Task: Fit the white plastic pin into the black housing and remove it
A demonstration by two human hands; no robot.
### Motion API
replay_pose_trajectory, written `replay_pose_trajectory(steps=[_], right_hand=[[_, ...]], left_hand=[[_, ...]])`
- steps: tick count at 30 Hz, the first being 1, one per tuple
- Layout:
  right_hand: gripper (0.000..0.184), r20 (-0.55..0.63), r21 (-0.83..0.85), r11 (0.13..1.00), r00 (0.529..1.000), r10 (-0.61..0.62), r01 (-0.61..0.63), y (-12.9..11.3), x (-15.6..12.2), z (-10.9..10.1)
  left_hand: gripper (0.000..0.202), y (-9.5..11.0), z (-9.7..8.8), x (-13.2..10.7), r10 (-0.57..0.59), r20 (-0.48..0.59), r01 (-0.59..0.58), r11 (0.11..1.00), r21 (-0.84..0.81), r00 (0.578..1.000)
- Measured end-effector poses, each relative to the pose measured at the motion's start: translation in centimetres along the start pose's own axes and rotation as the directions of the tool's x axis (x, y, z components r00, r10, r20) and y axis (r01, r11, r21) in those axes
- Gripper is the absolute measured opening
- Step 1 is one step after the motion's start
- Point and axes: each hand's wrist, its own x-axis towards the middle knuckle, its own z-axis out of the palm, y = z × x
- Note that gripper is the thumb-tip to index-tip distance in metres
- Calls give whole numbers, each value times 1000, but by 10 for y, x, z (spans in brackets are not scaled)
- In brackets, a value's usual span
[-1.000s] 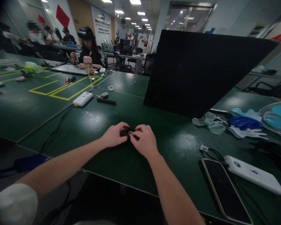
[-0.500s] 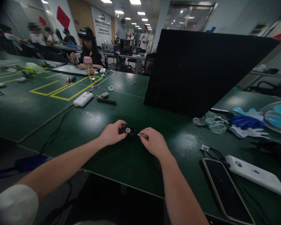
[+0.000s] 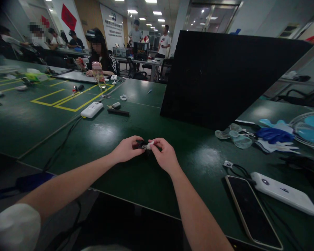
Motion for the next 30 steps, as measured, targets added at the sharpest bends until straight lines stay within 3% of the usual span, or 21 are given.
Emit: replay_pose_trajectory(steps=[4, 8, 11, 14, 16, 18, 20, 24, 27, 30], right_hand=[[16, -3, -120, 992, 1000, -28, 27, -1, -1, -2], [12, -6, -243, 967, 996, -86, 82, -1, -3, -5], [20, -52, -252, 964, 993, -105, 89, -3, -4, -9], [33, -159, -122, 991, 985, -74, 54, -2, -3, -18], [38, -279, 121, 992, 960, 11, 23, 2, 0, -28], [48, -364, 433, 901, 915, 173, 2, 10, 5, -39], [56, -353, 679, 734, 865, 357, -26, 19, 10, -50], [57, -260, 903, 429, 747, 612, -37, 31, 14, -58], [60, -213, 930, 364, 733, 646, -51, 33, 15, -55], [58, -201, 912, 400, 753, 627, -89, 37, 16, -52]], left_hand=[[46, 1, -1, 1, 11, -12, -11, 997, -74, 1000], [46, 4, -1, -1, 13, -19, -14, 999, -49, 1000], [45, 6, 0, -2, 1, -22, -1, 999, -32, 1000], [46, 6, -1, -2, -10, -13, 10, 999, -40, 1000], [48, 7, -3, -2, -29, 6, 29, 999, -44, 1000], [48, 8, -5, -2, -45, 31, 46, 998, -41, 999], [48, 9, -7, -2, -54, 54, 55, 998, -26, 997], [49, 8, -9, -2, -66, 84, 65, 998, 17, 994], [50, 7, -8, -2, -65, 93, 61, 997, 45, 994], [50, 5, -7, -2, -35, 62, 30, 996, 84, 997]])
